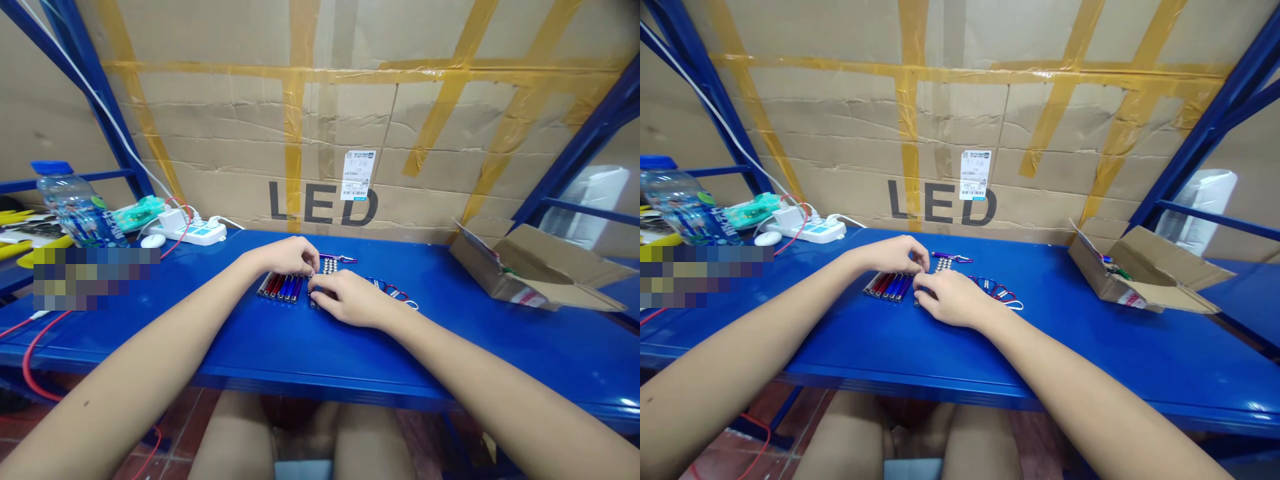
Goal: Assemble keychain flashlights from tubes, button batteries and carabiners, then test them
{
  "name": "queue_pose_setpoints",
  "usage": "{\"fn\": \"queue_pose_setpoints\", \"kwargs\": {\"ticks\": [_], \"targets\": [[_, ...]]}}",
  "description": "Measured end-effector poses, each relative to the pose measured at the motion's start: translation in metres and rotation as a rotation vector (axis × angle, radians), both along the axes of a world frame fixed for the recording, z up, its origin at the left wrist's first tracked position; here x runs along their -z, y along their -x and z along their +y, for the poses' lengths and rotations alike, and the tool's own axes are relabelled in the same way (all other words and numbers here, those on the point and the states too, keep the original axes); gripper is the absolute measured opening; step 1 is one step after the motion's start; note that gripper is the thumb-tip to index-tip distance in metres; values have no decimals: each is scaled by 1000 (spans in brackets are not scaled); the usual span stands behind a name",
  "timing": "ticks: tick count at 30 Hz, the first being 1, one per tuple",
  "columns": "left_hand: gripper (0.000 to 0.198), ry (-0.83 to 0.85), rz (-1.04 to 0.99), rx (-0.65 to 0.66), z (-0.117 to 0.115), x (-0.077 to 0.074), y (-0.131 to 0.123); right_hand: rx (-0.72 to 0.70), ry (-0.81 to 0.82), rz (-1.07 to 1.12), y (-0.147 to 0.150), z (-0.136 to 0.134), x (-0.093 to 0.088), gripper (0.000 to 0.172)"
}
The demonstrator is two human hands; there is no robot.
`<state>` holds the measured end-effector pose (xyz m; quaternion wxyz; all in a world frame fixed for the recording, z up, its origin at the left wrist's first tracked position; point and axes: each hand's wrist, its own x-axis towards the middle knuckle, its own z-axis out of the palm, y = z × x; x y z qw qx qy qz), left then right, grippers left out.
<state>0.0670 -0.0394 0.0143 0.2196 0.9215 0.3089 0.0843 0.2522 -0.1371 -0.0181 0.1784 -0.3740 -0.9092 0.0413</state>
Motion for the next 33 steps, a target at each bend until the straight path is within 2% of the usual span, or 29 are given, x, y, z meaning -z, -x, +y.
{"fn": "queue_pose_setpoints", "kwargs": {"ticks": [5,8,10,11,15,17,20,23,25,33], "targets": [[15,24,-10,-1,-3,-1,-3,79,14,-46,4,-6,-2,17],[13,46,-4,6,-6,-3,-4,145,83,-122,0,-15,-12,9],[13,65,11,14,-9,-3,-5,199,195,-180,-9,-20,-24,7],[13,78,19,21,-10,-4,-6,174,296,-163,-15,-21,-31,7],[13,140,16,43,-15,-4,-10,260,518,100,-46,-11,-47,21],[13,119,-15,58,-18,-4,-12,347,510,223,-60,-1,-47,27],[14,-36,-78,79,-22,-2,-16,375,433,314,-70,11,-41,37],[28,-243,-67,91,-25,3,-19,378,390,343,-69,16,-33,40],[37,-323,-9,109,-27,7,-22,378,348,352,-65,17,-28,39],[40,-389,104,130,-33,13,-30,364,199,318,-60,25,-18,32]]}}
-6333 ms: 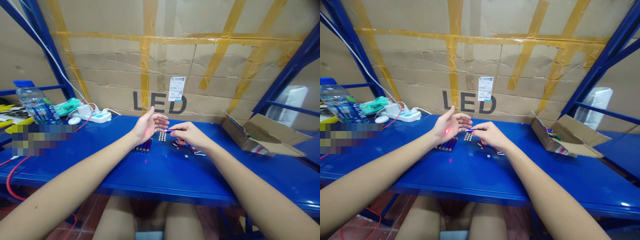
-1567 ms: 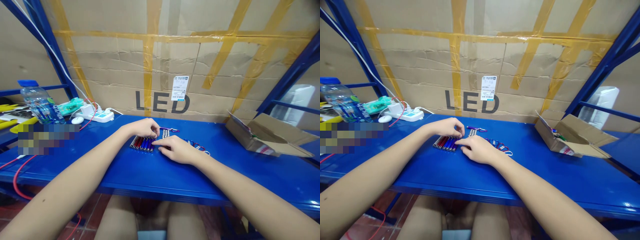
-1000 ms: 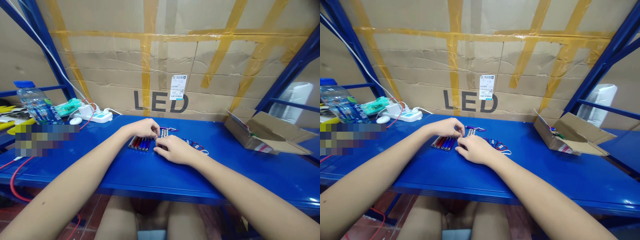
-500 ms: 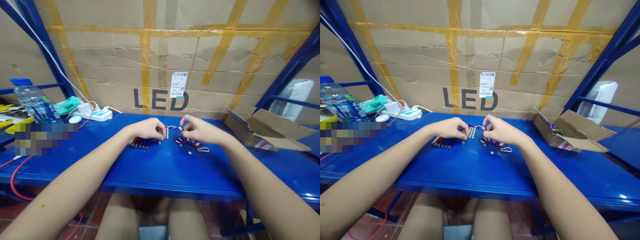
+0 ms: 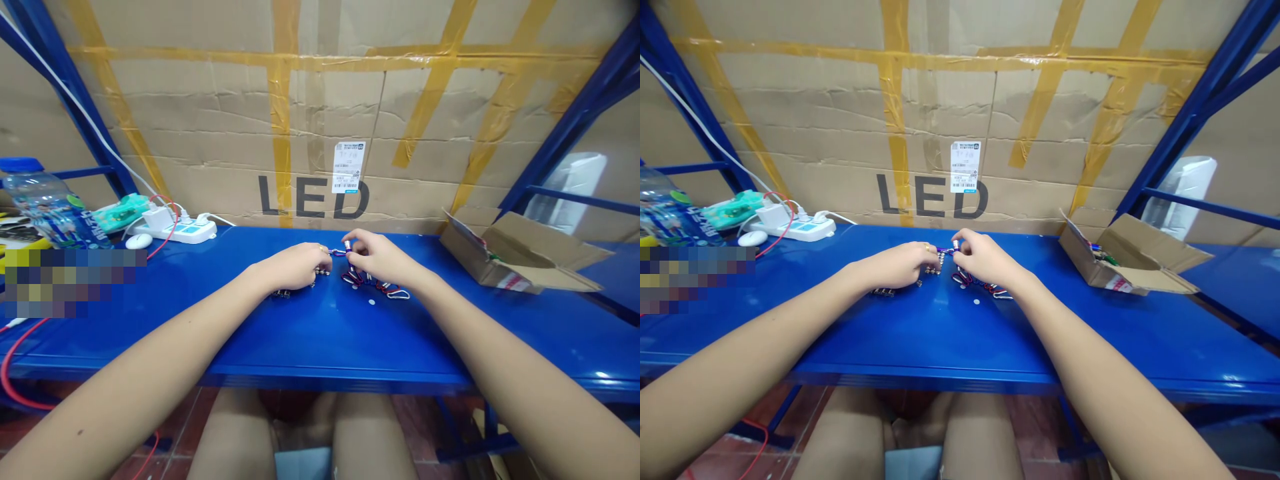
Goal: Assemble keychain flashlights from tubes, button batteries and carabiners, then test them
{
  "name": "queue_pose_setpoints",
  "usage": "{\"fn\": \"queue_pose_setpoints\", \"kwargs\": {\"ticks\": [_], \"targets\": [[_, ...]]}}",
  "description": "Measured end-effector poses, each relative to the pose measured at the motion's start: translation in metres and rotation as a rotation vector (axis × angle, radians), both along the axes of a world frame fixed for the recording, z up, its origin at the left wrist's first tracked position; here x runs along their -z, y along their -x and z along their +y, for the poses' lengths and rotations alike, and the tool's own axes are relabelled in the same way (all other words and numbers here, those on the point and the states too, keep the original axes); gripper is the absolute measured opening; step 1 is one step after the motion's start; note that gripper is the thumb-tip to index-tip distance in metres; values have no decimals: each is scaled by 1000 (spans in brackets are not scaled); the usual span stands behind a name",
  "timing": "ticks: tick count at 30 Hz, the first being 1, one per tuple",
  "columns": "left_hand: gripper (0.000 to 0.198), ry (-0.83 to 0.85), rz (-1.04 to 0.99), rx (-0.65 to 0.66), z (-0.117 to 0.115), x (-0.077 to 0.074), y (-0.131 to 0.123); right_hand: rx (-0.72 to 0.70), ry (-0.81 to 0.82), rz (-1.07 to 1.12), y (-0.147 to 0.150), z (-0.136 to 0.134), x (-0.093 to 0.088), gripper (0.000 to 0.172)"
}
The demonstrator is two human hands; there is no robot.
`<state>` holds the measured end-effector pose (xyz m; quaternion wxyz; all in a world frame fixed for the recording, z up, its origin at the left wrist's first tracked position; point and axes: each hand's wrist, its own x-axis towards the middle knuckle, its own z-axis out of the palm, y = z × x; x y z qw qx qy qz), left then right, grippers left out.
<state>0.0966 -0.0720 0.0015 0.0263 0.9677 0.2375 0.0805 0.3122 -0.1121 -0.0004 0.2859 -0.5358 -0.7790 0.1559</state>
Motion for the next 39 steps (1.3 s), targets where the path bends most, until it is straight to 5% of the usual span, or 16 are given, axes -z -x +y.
{"fn": "queue_pose_setpoints", "kwargs": {"ticks": [18,23,31,39], "targets": [[47,84,18,-27,-3,0,1,-4,0,-9,-1,1,0,28],[38,67,-48,-13,2,-1,5,-4,3,-27,-3,2,1,30],[18,-35,45,-207,1,-5,7,-92,34,-33,2,-7,-6,22],[15,-46,61,-177,-3,-7,5,-203,77,6,10,-12,-5,25]]}}
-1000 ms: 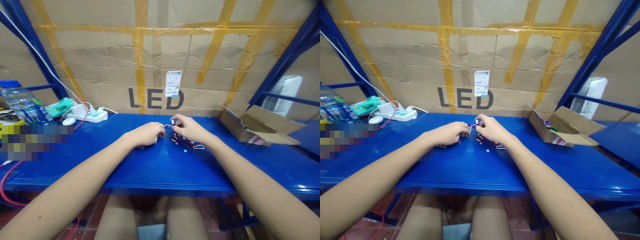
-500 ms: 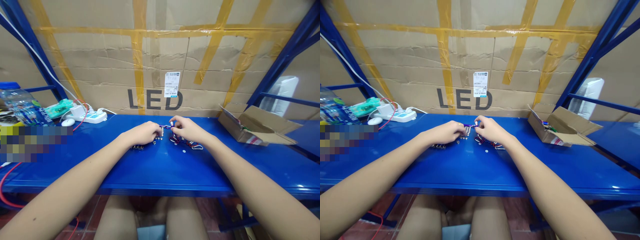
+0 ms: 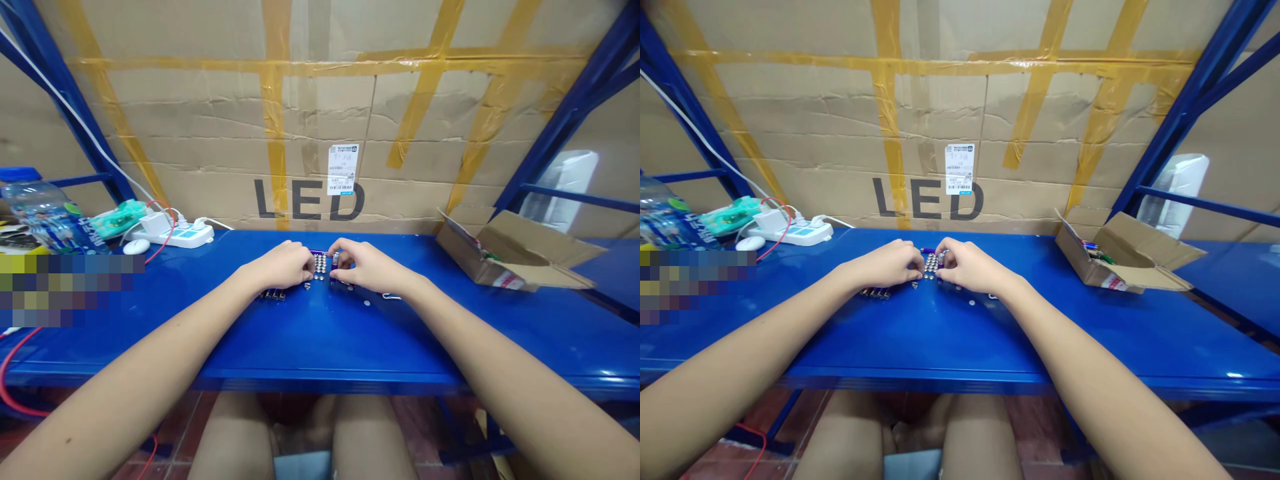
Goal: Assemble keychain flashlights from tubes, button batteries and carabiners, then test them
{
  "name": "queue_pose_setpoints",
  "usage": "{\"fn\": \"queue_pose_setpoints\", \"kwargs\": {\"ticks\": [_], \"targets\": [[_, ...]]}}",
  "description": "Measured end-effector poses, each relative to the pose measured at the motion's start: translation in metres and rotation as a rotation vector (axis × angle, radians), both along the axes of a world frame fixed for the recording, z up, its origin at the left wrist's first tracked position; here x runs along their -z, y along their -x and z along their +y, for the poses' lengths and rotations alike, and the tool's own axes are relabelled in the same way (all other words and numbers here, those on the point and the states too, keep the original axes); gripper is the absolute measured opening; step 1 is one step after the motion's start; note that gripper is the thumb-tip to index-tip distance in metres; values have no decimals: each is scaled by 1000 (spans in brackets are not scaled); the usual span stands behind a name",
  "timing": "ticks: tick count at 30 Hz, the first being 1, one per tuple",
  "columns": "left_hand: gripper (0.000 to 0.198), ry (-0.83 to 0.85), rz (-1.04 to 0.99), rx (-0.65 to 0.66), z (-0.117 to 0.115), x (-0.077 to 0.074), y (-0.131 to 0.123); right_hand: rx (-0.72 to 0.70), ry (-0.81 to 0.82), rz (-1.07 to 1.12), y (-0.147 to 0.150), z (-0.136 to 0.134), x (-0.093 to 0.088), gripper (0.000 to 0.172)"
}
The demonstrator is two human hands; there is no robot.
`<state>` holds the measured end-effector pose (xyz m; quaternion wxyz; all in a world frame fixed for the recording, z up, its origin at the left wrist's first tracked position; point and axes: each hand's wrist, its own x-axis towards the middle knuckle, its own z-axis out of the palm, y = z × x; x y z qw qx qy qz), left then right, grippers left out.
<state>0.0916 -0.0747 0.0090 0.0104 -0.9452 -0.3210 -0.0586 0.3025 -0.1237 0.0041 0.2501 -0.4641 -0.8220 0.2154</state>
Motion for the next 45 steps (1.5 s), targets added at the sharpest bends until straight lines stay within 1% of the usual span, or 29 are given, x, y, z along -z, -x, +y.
{"fn": "queue_pose_setpoints", "kwargs": {"ticks": [5,8,11,14,17,21,25,31,40,45], "targets": [[14,-73,-51,15,-1,-4,-1,-46,-25,-18,1,1,2,9],[12,-87,-233,45,0,-8,1,-67,11,-11,1,1,2,11],[12,30,-456,99,-4,-12,3,-60,38,-18,1,0,2,13],[11,134,-537,168,-11,-14,2,-69,28,-11,2,0,1,16],[12,128,-516,218,-16,-12,-1,-93,-5,-22,2,-1,1,16],[12,82,-464,246,-17,-9,-4,-119,-56,-58,1,-1,1,13],[11,57,-426,279,-18,-9,-5,-124,-58,-63,0,-1,2,10],[14,8,-381,336,-21,-9,-6,-114,-67,-75,1,0,3,12],[15,-25,-332,368,-23,-11,-5,-106,-51,-80,2,-1,1,11],[13,4,-381,329,-24,-15,-2,-137,-76,-85,1,-2,1,10]]}}
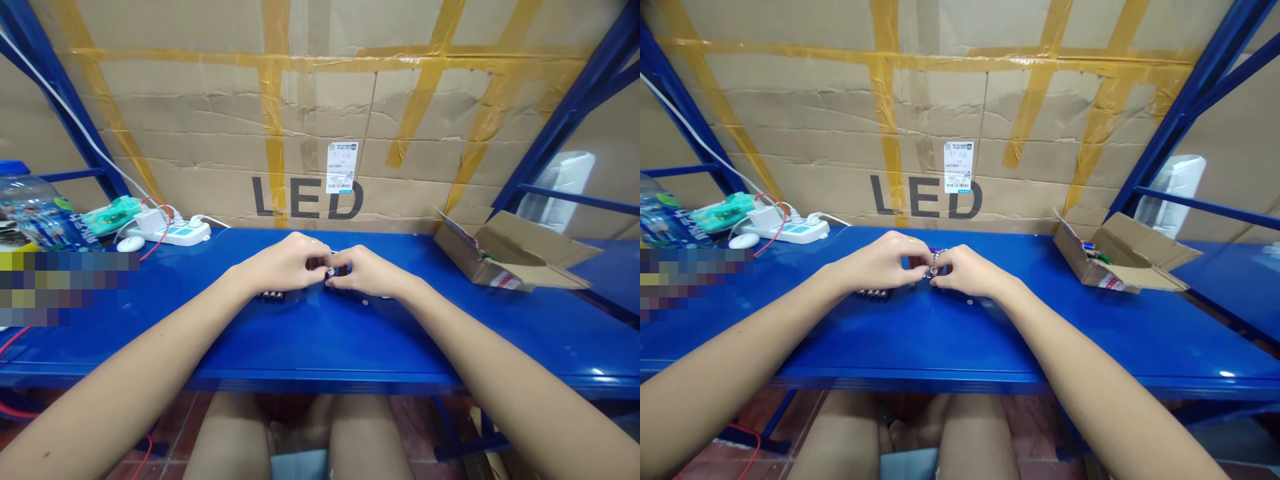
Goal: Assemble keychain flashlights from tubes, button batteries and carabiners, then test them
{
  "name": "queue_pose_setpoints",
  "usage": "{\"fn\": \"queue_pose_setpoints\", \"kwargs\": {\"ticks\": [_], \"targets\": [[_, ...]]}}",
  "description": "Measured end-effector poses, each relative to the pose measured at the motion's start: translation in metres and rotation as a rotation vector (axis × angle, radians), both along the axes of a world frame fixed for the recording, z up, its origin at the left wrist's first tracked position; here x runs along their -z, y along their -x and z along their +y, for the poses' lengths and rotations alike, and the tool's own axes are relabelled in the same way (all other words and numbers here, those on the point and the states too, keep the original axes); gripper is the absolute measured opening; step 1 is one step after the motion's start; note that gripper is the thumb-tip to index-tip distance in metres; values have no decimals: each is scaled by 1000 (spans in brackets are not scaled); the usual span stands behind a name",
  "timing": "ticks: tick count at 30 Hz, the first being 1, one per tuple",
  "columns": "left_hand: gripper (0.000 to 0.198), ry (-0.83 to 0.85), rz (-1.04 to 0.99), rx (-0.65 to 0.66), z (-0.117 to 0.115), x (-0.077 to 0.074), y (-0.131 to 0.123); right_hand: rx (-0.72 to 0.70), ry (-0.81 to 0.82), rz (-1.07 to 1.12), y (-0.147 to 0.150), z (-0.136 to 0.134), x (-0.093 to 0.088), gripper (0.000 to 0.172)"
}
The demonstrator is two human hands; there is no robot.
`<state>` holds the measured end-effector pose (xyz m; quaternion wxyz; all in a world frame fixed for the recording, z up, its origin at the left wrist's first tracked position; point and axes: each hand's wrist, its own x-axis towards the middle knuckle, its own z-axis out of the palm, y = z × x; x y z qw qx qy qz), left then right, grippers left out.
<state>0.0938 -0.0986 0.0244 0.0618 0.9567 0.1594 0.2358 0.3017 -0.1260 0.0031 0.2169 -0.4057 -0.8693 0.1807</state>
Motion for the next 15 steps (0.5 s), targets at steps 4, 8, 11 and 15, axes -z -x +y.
{"fn": "queue_pose_setpoints", "kwargs": {"ticks": [4,8,11,15], "targets": [[17,21,-16,24,-2,-2,1,-17,-4,-2,0,1,1,12],[23,4,30,34,-3,0,0,-32,-11,8,-1,2,2,14],[27,-11,37,33,-3,1,-1,-23,-9,2,-2,3,2,14],[29,-15,29,40,-4,1,-1,-31,-7,-4,-2,2,1,14]]}}
